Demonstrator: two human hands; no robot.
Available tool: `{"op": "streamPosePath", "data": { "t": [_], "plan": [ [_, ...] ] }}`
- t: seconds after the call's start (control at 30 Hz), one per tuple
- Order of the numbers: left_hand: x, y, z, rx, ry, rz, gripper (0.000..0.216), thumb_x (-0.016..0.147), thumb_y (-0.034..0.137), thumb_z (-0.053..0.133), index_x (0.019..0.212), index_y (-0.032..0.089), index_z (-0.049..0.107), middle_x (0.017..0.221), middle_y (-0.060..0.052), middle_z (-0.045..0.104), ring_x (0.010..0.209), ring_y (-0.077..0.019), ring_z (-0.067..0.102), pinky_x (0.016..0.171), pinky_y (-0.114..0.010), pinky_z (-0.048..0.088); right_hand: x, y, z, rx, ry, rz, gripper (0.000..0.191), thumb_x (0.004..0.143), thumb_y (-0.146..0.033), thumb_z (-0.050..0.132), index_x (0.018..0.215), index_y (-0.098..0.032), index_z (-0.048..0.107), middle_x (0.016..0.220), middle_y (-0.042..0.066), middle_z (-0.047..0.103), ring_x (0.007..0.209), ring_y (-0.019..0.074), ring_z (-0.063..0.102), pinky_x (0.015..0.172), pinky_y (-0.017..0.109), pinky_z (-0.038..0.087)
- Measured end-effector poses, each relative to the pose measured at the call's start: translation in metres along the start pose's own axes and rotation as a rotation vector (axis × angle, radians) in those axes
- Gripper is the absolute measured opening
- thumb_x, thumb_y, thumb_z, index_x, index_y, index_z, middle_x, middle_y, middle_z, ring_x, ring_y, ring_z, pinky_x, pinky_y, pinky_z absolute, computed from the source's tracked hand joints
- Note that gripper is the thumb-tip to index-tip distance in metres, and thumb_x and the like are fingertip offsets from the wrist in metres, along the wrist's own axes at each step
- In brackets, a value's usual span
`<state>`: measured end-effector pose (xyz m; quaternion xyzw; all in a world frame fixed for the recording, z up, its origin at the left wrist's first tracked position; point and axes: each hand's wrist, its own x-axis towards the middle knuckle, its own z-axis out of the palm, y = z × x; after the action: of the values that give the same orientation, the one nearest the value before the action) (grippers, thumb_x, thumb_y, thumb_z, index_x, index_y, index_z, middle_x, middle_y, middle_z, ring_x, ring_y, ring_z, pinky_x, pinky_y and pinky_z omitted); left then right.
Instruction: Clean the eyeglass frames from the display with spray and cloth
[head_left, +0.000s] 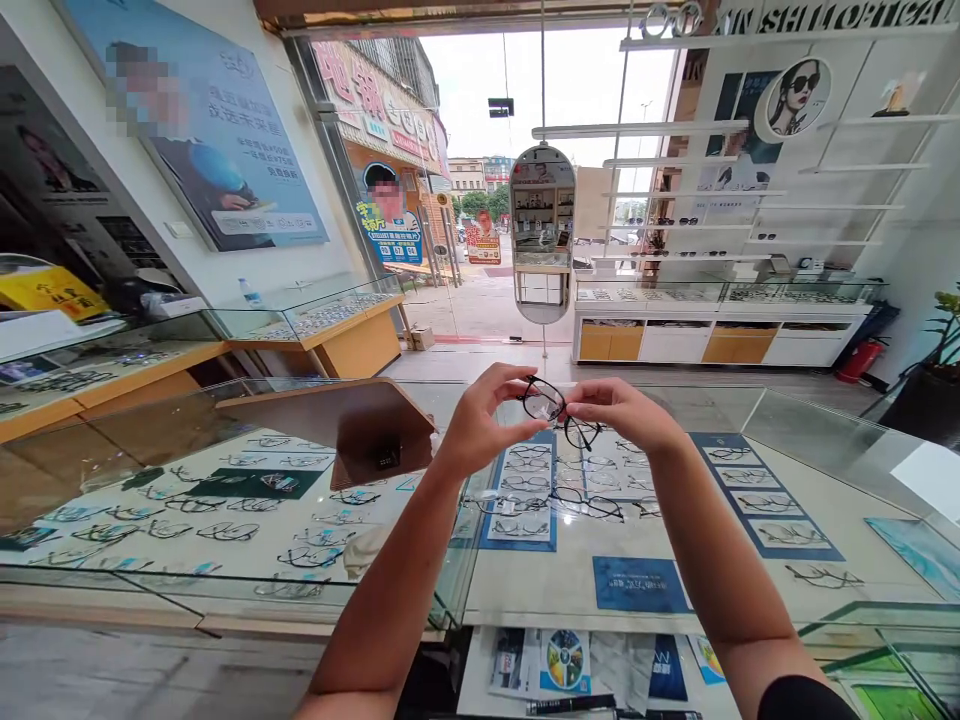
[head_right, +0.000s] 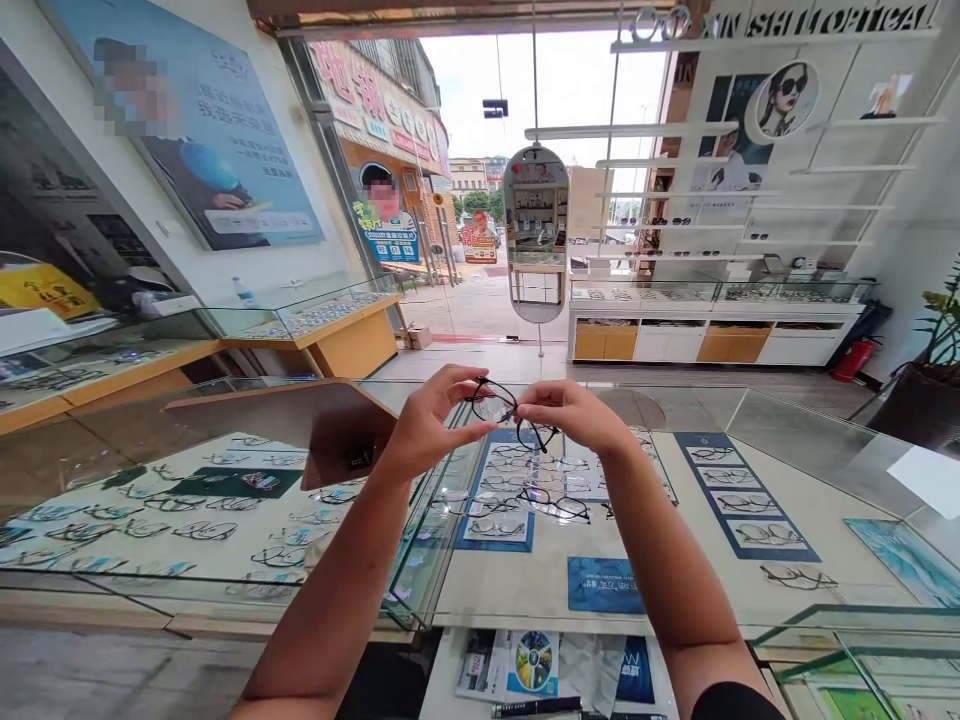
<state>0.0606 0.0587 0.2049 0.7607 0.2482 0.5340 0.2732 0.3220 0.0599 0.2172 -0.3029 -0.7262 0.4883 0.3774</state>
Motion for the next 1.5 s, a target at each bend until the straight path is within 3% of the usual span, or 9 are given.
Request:
{"op": "streamPosePath", "data": {
  "t": [0.17, 0.27, 0.37, 0.47, 0.7, 1.1, 1.3, 1.43, 1.5],
  "plan": [
    [-0.041, -0.004, 0.004, 0.022, -0.026, -0.055, 0.076, 0.082, 0.035, 0.094, 0.15, 0.026, 0.061, 0.138, -0.012, 0.068, 0.119, -0.0252, 0.075, 0.113, -0.046, 0.06, -0.021, 0.018, 0.026, 0.06, 0.017, 0.081, 0.04, 0.084, -0.058, 0.089, 0.095, -0.02, 0.084, 0.094, 0.007, 0.084, 0.09, 0.0208, 0.073, 0.09, 0.038, 0.055],
    [-0.069, 0.005, 0.018, 0.189, 0.163, -0.038, 0.085, 0.084, 0.035, 0.09, 0.159, 0.027, 0.051, 0.145, -0.013, 0.066, 0.127, -0.026, 0.07, 0.113, -0.046, 0.057, -0.04, 0.027, 0.041, 0.046, 0.145, 0.093, 0.042, 0.082, -0.06, 0.088, 0.092, -0.019, 0.084, 0.091, 0.006, 0.085, 0.087, 0.0215, 0.074, 0.089, 0.039, 0.056],
    [-0.099, 0.024, 0.04, 0.354, 0.407, -0.059, 0.04, 0.094, 0.036, 0.078, 0.13, 0.023, 0.07, 0.118, -0.007, 0.072, 0.106, -0.0216, 0.07, 0.097, -0.039, 0.058, -0.06, 0.034, 0.061, -0.019, 0.285, 0.08, 0.041, 0.084, -0.06, 0.085, 0.092, -0.019, 0.084, 0.094, 0.008, 0.086, 0.088, 0.0238, 0.076, 0.088, 0.04, 0.058],
    [-0.124, 0.04, 0.063, 0.245, 0.314, -0.224, 0.021, 0.101, 0.04, 0.068, 0.099, 0.022, 0.077, 0.09, -0.003, 0.073, 0.082, -0.0183, 0.065, 0.078, -0.032, 0.054, -0.081, 0.038, 0.092, -0.148, 0.465, 0.007, 0.036, 0.089, -0.057, 0.08, 0.092, -0.021, 0.083, 0.104, 0.01, 0.087, 0.1, 0.0297, 0.08, 0.096, 0.046, 0.06],
    [-0.163, 0.037, 0.099, -0.208, 0.326, -0.522, 0.035, 0.087, 0.052, 0.084, 0.1, 0.019, 0.083, 0.082, -0.005, 0.074, 0.081, -0.0204, 0.068, 0.072, -0.03, 0.054, -0.122, 0.051, 0.169, -0.526, 0.749, -0.197, 0.021, 0.103, -0.036, 0.066, 0.108, -0.024, 0.083, 0.131, 0.016, 0.083, 0.124, 0.035, 0.077, 0.11, 0.055, 0.058],
    [-0.183, 0.038, 0.109, -0.203, 0.35, -0.576, 0.041, 0.078, 0.053, 0.088, 0.096, 0.017, 0.082, 0.076, -0.003, 0.07, 0.073, -0.0166, 0.061, 0.068, -0.029, 0.048, -0.17, 0.051, 0.203, -0.672, 0.712, -0.186, 0.03, 0.106, -0.031, 0.06, 0.13, -0.024, 0.077, 0.148, 0.016, 0.075, 0.138, 0.0341, 0.071, 0.118, 0.054, 0.052],
    [-0.135, 0.033, 0.078, 0.139, 0.048, -0.48, 0.036, 0.088, 0.053, 0.075, 0.094, 0.019, 0.08, 0.061, 0.004, 0.047, 0.059, -0.0131, 0.041, 0.059, -0.031, 0.031, -0.184, 0.052, 0.132, -0.845, 0.779, -0.051, 0.032, 0.107, -0.043, 0.055, 0.093, -0.023, 0.075, 0.098, 0.011, 0.08, 0.094, 0.027, 0.072, 0.085, 0.038, 0.054],
    [-0.062, 0.016, 0.052, 0.461, -0.245, -0.333, 0.027, 0.09, 0.044, 0.069, 0.092, 0.019, 0.08, 0.062, 0.004, 0.047, 0.061, -0.0141, 0.044, 0.064, -0.032, 0.032, -0.199, 0.078, 0.025, -1.193, 0.64, 0.64, 0.059, 0.112, -0.052, 0.04, 0.086, -0.018, 0.08, 0.084, 0.012, 0.077, 0.081, 0.0241, 0.066, 0.069, 0.036, 0.037],
    [-0.024, -0.002, 0.05, 0.587, -0.369, -0.269, 0.026, 0.09, 0.04, 0.068, 0.094, 0.018, 0.081, 0.064, 0.002, 0.053, 0.065, -0.0156, 0.048, 0.066, -0.033, 0.033, -0.212, 0.094, -0.02, -1.207, 0.636, 0.803, 0.057, 0.111, -0.045, 0.041, 0.094, -0.012, 0.085, 0.095, 0.02, 0.08, 0.087, 0.0266, 0.069, 0.068, 0.037, 0.034]
  ]
}}
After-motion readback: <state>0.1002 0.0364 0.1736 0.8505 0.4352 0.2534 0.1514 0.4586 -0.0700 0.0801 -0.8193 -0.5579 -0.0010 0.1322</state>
